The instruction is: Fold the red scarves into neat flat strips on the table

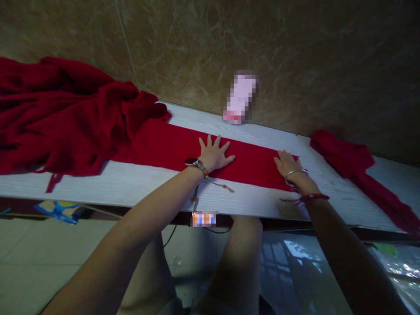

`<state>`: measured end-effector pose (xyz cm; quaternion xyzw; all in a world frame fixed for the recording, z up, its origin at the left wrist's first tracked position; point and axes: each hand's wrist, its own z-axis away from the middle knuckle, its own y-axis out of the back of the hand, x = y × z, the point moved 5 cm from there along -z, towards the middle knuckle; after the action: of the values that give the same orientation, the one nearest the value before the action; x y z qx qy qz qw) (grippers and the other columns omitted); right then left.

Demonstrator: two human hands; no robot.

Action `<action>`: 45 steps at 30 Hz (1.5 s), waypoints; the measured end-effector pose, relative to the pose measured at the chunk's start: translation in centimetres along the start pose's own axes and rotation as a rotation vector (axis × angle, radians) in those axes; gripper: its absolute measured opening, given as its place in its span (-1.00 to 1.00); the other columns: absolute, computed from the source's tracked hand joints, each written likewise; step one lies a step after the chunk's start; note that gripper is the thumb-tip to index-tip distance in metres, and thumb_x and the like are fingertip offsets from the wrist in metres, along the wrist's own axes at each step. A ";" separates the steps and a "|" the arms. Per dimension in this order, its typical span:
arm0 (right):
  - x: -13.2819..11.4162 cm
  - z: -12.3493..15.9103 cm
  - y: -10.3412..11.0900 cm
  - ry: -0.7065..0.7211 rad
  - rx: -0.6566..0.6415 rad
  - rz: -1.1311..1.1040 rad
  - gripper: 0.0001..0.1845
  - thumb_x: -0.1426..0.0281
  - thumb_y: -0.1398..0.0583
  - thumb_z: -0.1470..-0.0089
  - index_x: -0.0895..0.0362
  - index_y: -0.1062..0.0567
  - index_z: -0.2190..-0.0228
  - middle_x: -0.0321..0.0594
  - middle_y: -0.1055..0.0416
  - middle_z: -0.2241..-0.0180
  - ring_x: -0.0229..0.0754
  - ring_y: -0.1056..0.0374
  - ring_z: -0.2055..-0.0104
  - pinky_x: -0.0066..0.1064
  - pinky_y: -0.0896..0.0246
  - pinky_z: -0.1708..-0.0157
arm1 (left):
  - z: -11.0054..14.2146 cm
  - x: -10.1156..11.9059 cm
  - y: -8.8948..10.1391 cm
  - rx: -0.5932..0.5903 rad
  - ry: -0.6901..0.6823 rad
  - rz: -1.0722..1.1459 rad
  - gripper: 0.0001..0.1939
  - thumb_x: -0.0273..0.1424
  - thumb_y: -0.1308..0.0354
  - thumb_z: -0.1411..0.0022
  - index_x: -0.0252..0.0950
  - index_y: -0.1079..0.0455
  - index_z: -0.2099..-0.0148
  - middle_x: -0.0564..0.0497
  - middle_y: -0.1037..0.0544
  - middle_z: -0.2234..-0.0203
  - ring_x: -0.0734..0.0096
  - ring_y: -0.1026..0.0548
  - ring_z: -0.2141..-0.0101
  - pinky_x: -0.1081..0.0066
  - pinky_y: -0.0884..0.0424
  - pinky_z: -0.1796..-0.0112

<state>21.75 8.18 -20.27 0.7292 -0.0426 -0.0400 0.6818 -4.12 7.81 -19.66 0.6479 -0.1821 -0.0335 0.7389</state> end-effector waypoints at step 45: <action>-5.9 -0.6 -1.1 0.215 -0.130 0.037 -0.38 0.21 0.20 -0.23 0.11 -0.03 -0.27 -0.16 0.10 -0.33 -0.02 0.16 -0.35 0.08 0.18 -0.25 | 0.5 0.4 0.5 -0.030 -0.025 -0.001 -0.31 0.02 0.25 -0.29 -0.17 0.08 -0.36 -0.06 0.13 -0.35 -0.08 0.19 -0.30 -0.18 0.21 -0.19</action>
<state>15.96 9.58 -21.29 0.6826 0.0200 0.0481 0.7289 -4.03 7.33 -19.09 0.6363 -0.1905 -0.0445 0.7462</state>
